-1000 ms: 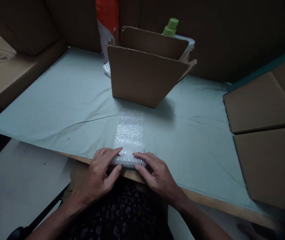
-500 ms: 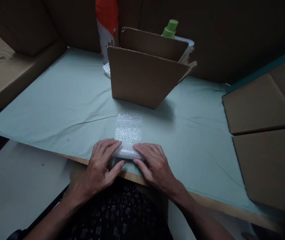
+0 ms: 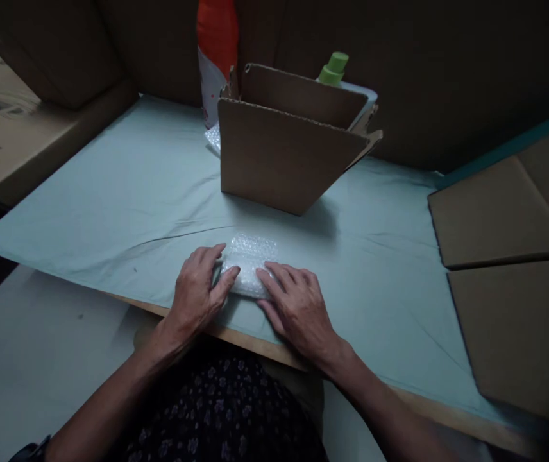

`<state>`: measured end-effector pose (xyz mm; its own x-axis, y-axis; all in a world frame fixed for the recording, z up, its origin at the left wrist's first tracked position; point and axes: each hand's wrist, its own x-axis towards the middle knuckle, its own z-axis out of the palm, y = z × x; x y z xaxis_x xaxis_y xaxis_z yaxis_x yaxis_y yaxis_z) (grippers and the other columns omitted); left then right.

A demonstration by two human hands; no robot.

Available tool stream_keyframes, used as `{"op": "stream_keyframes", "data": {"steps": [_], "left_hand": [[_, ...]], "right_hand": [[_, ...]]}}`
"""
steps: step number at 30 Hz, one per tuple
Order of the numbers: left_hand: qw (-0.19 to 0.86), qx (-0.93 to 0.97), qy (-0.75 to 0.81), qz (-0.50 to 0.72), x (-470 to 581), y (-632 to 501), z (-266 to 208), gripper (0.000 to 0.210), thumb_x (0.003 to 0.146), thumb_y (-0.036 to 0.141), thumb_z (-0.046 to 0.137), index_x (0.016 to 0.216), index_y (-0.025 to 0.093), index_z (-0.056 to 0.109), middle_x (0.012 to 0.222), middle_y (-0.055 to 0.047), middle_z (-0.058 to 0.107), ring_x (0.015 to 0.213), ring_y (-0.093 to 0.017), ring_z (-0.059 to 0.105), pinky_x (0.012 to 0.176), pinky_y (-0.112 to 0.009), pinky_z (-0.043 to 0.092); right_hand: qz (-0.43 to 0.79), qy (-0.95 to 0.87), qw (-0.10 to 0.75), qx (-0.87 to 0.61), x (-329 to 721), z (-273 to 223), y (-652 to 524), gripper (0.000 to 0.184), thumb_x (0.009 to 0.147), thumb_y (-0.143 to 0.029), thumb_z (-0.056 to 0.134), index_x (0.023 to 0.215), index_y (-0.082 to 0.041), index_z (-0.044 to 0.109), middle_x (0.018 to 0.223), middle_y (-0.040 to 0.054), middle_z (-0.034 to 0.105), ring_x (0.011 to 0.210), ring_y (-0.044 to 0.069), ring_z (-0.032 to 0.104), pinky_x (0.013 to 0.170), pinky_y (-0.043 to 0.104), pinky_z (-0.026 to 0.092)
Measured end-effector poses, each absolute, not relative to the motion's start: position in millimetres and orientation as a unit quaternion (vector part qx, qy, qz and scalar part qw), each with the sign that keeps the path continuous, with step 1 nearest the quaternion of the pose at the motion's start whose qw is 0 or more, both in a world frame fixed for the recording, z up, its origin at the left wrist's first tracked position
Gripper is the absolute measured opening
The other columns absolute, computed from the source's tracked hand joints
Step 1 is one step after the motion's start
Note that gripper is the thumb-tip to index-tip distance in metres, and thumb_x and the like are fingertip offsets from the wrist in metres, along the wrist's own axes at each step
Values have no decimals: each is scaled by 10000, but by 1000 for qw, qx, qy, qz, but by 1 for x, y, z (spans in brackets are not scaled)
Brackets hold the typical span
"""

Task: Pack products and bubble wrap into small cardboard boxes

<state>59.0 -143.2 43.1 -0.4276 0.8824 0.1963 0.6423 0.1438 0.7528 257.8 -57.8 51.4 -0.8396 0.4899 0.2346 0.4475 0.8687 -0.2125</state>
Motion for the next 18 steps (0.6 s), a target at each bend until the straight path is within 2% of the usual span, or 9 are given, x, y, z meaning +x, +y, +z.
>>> {"op": "stream_keyframes", "data": {"steps": [3,6,9,12,13,15,17,18], "left_hand": [[274,377,725,507,68,-161,48,542,914,445,623,1381,185,532,1244,-129,638,1065,-241,640,906,-409,545],[427,251,643,584,79,-173,49,705,847,426,705,1451,176,441,1351,-159,606,1168,-254,641,1003,-418,528],[534,205,547,611,87,-171,49,754,766,372,772,1431,176,475,1354,-146,628,1251,-270,604,1077,-402,477],[563,182,510,624,93,-166,49,820,720,326,808,1456,196,470,1262,-97,678,1185,-239,620,1046,-346,473],[562,179,507,629,94,-165,48,851,722,318,814,1481,211,446,1227,-77,685,1136,-219,630,1011,-321,484],[561,189,505,628,98,-165,46,879,745,322,819,1517,239,408,1182,-49,684,1049,-186,639,946,-281,499],[568,214,504,614,100,-165,43,874,772,347,813,1530,243,392,1175,-50,680,1003,-180,644,916,-274,508],[573,230,507,602,100,-164,42,872,782,362,807,1535,238,384,1181,-60,679,999,-187,649,913,-283,515]], "right_hand": [[119,-938,197,-259,256,46,-46,376,950,-156,559,1319,-218,595,1278,120,708,1112,292,653,915,479,493],[219,-898,250,-288,256,51,-46,320,966,-206,563,1280,-231,619,1194,91,743,1049,269,682,888,461,524],[327,-871,218,-293,258,60,-56,290,961,-259,587,1245,-257,646,1141,71,752,998,251,683,884,456,541],[392,-857,182,-279,264,67,-62,240,939,-293,619,1170,-258,675,1168,73,727,1092,259,652,962,483,521],[404,-849,185,-284,266,67,-62,261,924,-313,640,1177,-254,670,1231,84,701,1163,272,626,1004,496,501],[443,-819,202,-302,271,67,-58,437,882,-378,697,1293,-251,615,1377,110,621,1269,290,573,1058,496,474],[513,-778,197,-303,273,66,-53,634,834,-456,748,1395,-245,545,1398,120,604,1238,284,596,1025,446,500],[547,-760,184,-300,274,66,-50,640,827,-487,750,1384,-237,557,1327,111,646,1156,267,632,969,408,523]]}}
